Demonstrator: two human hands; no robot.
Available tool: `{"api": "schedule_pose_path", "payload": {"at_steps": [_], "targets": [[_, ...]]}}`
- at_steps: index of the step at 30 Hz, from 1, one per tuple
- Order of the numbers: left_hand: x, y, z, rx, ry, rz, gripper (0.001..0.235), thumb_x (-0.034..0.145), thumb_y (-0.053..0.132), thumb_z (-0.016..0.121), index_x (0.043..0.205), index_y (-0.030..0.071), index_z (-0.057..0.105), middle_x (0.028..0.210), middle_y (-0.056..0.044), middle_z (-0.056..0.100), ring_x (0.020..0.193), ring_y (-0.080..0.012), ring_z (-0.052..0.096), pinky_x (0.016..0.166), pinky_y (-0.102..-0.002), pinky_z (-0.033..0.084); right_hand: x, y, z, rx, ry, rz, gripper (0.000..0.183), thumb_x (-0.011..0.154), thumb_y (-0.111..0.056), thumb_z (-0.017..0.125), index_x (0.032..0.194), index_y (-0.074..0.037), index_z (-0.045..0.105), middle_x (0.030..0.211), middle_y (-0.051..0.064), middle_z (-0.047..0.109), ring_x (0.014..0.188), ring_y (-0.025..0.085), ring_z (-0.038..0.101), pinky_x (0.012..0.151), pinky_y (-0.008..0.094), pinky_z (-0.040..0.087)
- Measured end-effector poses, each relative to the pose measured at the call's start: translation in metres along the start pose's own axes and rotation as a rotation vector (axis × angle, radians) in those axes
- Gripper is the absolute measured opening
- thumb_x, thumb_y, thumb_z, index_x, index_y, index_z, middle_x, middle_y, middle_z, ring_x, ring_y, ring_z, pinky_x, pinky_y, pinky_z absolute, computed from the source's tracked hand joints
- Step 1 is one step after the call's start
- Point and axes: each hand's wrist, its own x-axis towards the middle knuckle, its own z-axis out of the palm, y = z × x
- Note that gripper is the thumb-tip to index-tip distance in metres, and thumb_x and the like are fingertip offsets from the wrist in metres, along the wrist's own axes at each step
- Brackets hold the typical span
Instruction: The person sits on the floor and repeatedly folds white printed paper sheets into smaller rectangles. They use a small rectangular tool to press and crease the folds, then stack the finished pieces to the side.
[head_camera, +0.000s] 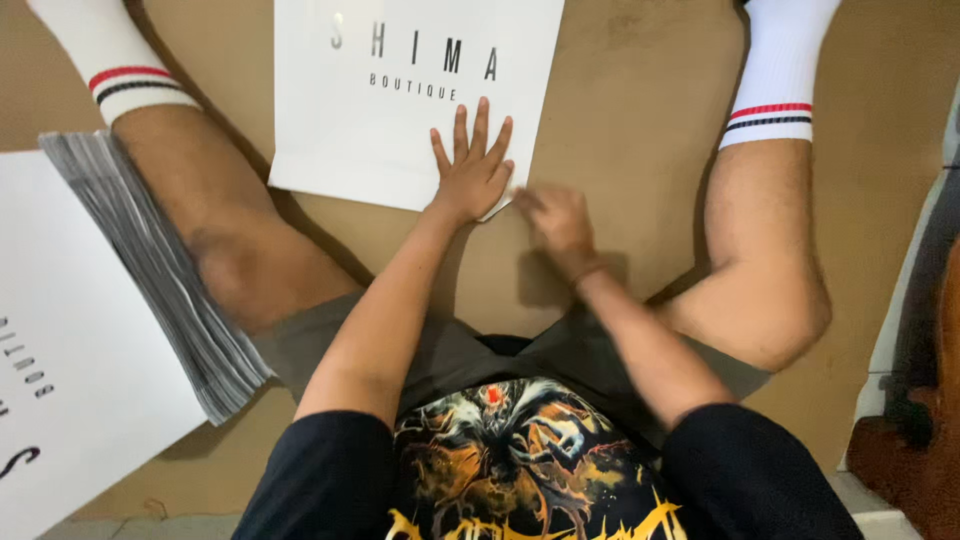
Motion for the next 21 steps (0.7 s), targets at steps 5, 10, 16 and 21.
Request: {"api": "schedule_pose_path", "payload": {"at_steps": [5, 10, 16, 21], "targets": [[0.013, -0.015, -0.005, -0.103, -0.025, 0.022, 0.057, 0.092, 0.034, 0.037, 0.147, 0.024, 0.024, 0.159, -0.003, -0.012, 0.145, -0.0290, -0.019, 0.110, -0.065, -0.014, -0.027, -0.056, 0.019, 0.027, -0.136, -0.063, 0.039, 0.079, -0.002, 0.060, 0.116, -0.012, 0.066, 0.117, 0.003, 0.068, 0.098, 0.023, 0.063, 0.078, 0.039, 0.039], [-0.022, -0.106, -0.030, 0.139, 0.063, 0.229, 0.111, 0.069, 0.078, 0.058, 0.154, 0.017, 0.019, 0.158, -0.025, 0.002, 0.144, -0.0472, -0.002, 0.113, -0.061, 0.005, -0.029, -0.028, 0.003, 0.269, -0.220, 0.079, 0.027, 0.090, -0.005, 0.054, 0.110, -0.018, 0.066, 0.110, -0.003, 0.071, 0.094, 0.022, 0.065, 0.086, 0.038, 0.037], [-0.074, -0.131, -0.073, 0.421, 0.167, -0.145, 0.093, 0.075, 0.048, 0.074, 0.148, 0.002, 0.040, 0.119, -0.027, 0.053, 0.108, -0.0488, 0.058, 0.082, -0.066, 0.048, -0.001, -0.057, -0.030, 0.090, -0.359, 0.525, 0.012, 0.097, -0.011, 0.056, 0.101, -0.009, 0.068, 0.105, 0.006, 0.061, 0.109, 0.026, 0.056, 0.101, 0.045, 0.041], [-0.016, -0.088, 0.009, -0.036, 0.038, -0.072, 0.065, 0.094, 0.068, 0.037, 0.132, 0.019, 0.057, 0.106, -0.017, 0.070, 0.108, -0.0407, 0.064, 0.092, -0.057, 0.048, 0.017, -0.071, 0.017, 1.047, -0.061, 1.052, 0.073, 0.098, -0.044, 0.057, 0.150, -0.003, 0.027, 0.144, 0.022, 0.042, 0.118, 0.029, 0.057, 0.090, 0.037, 0.056]]}}
